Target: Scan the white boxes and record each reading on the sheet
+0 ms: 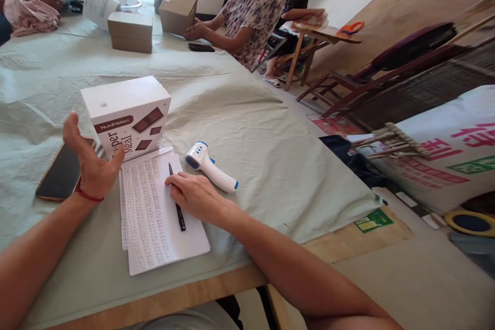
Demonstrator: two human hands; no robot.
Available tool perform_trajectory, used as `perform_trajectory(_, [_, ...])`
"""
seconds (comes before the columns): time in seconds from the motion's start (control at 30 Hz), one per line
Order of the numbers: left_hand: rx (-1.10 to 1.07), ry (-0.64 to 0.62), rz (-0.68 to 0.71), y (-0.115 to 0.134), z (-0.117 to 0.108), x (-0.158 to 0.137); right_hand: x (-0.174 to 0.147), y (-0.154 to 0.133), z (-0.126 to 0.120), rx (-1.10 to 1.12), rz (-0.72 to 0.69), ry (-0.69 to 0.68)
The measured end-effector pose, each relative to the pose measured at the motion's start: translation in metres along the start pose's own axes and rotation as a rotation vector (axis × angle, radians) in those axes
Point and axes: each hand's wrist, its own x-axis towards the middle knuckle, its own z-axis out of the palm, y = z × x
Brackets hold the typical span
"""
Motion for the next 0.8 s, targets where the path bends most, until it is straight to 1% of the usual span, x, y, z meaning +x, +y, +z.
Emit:
perform_trajectory(0.03, [0.132, 0.071, 0.135, 0.005, -0.001, -0.005, 0.0, 0.0, -0.002, 0.022, 0.013, -0.007])
perform_trajectory(0.07, [0.212, 0.088, 0.271, 0.011, -0.001, -0.01, 0.0, 0.0, -0.004, 0.035, 0.023, -0.02])
perform_trajectory(0.1, [0.248, 0.038, 0.393, 0.015, 0.0, -0.015, 0.0, 0.0, -0.006, 0.038, 0.026, -0.036])
perform_trajectory(0.13, [0.243, -0.078, 0.493, 0.019, 0.002, -0.02, -0.001, 0.0, -0.008, 0.034, 0.02, -0.053])
perform_trajectory(0.17, [0.212, -0.21, 0.564, 0.021, 0.004, -0.026, -0.001, 0.0, -0.009, 0.023, 0.007, -0.069])
perform_trajectory(0.2, [0.18, -0.335, 0.6, 0.022, 0.007, -0.031, -0.001, 0.001, -0.01, 0.009, -0.012, -0.085])
perform_trajectory(0.23, [0.157, -0.461, 0.606, 0.022, 0.01, -0.035, -0.001, 0.001, -0.011, -0.007, -0.032, -0.102])
perform_trajectory(0.33, [0.189, -0.795, 0.537, 0.018, 0.017, -0.044, -0.001, 0.004, -0.011, -0.053, -0.088, -0.148])
perform_trajectory(0.37, [0.217, -0.878, 0.516, 0.015, 0.018, -0.046, 0.0, 0.004, -0.011, -0.064, -0.101, -0.158])
perform_trajectory(0.4, [0.24, -0.932, 0.506, 0.013, 0.019, -0.047, 0.0, 0.004, -0.011, -0.075, -0.108, -0.162])
perform_trajectory(0.47, [0.256, -0.976, 0.504, 0.01, 0.02, -0.047, 0.001, 0.003, -0.01, -0.103, -0.106, -0.158])
perform_trajectory(0.63, [0.251, -0.986, 0.492, 0.009, 0.019, -0.045, 0.003, -0.004, -0.009, -0.181, -0.094, -0.157])
perform_trajectory(0.8, [0.269, -1.002, 0.486, 0.009, 0.019, -0.045, 0.003, -0.003, -0.009, -0.174, -0.098, -0.171])
